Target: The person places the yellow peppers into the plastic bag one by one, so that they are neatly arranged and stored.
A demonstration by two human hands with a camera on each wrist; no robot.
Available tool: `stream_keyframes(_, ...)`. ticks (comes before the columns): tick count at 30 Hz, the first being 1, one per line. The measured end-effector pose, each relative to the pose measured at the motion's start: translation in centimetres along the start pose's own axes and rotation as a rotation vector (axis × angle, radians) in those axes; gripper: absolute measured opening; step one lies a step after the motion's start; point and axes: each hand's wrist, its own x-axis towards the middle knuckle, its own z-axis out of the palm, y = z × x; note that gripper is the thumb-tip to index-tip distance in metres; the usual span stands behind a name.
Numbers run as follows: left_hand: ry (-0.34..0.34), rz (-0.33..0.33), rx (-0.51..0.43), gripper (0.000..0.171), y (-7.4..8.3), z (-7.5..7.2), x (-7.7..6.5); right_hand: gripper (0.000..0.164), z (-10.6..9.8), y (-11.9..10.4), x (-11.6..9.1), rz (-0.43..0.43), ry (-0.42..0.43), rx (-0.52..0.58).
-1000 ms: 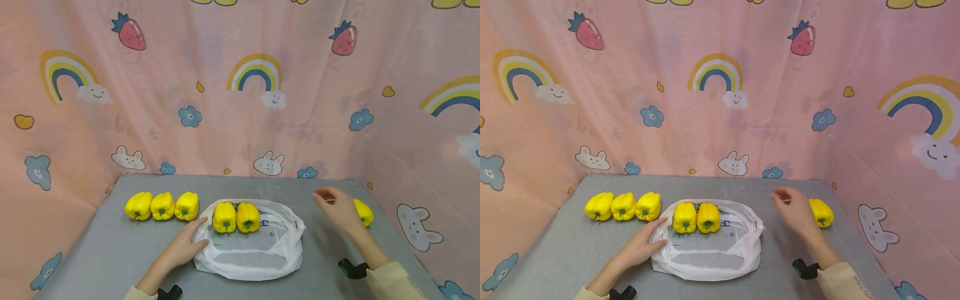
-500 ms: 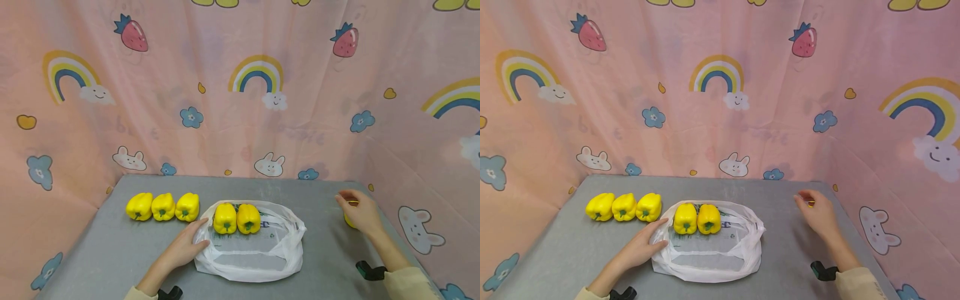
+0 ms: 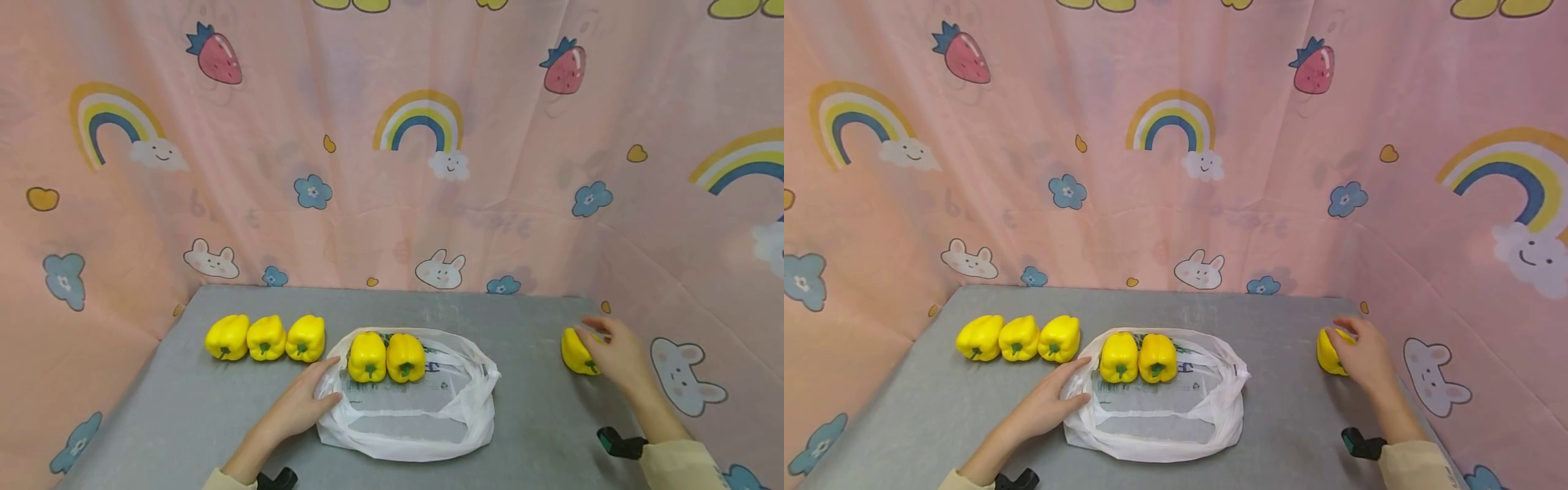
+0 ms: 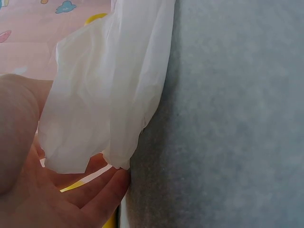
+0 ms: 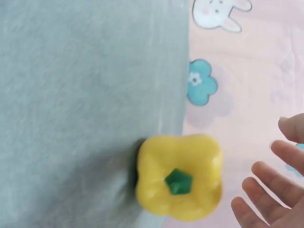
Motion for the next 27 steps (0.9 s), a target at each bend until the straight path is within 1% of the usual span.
stream_keyframes(4, 0.000, 0.000, -0.002, 0.063, 0.0, 0.0, 0.0, 0.049, 0.0, 1.0, 0.0, -0.001, -0.015, -0.017)
stream_keyframes(11, 0.000, 0.003, -0.005, 0.064, -0.1, -0.1, 0.0, 0.052, 0.4, 3.0, -0.1, 0.068, -0.082, -0.033)
stream_keyframes(14, -0.001, 0.003, -0.003, 0.064, 0.0, -0.1, 0.0, 0.054, 0.6, 3.6, -0.3, 0.073, -0.097, -0.025)
stream_keyframes(17, -0.003, 0.001, -0.003, 0.064, 0.0, -0.1, -0.1, 0.056, 0.8, 4.0, -0.3, 0.067, -0.099, -0.009)
stream_keyframes(20, -0.006, -0.002, -0.007, 0.064, 0.0, -0.1, -0.1, 0.062, 0.8, 4.2, -0.4, 0.071, -0.129, -0.006)
stream_keyframes(24, -0.008, -0.005, -0.013, 0.064, 0.0, -0.1, -0.1, 0.071, 0.6, 4.3, -0.4, 0.113, -0.198, -0.001)
stream_keyframes(27, -0.006, -0.003, -0.010, 0.063, 0.0, -0.1, -0.1, 0.074, 0.6, 4.4, -0.4, 0.134, -0.216, 0.005)
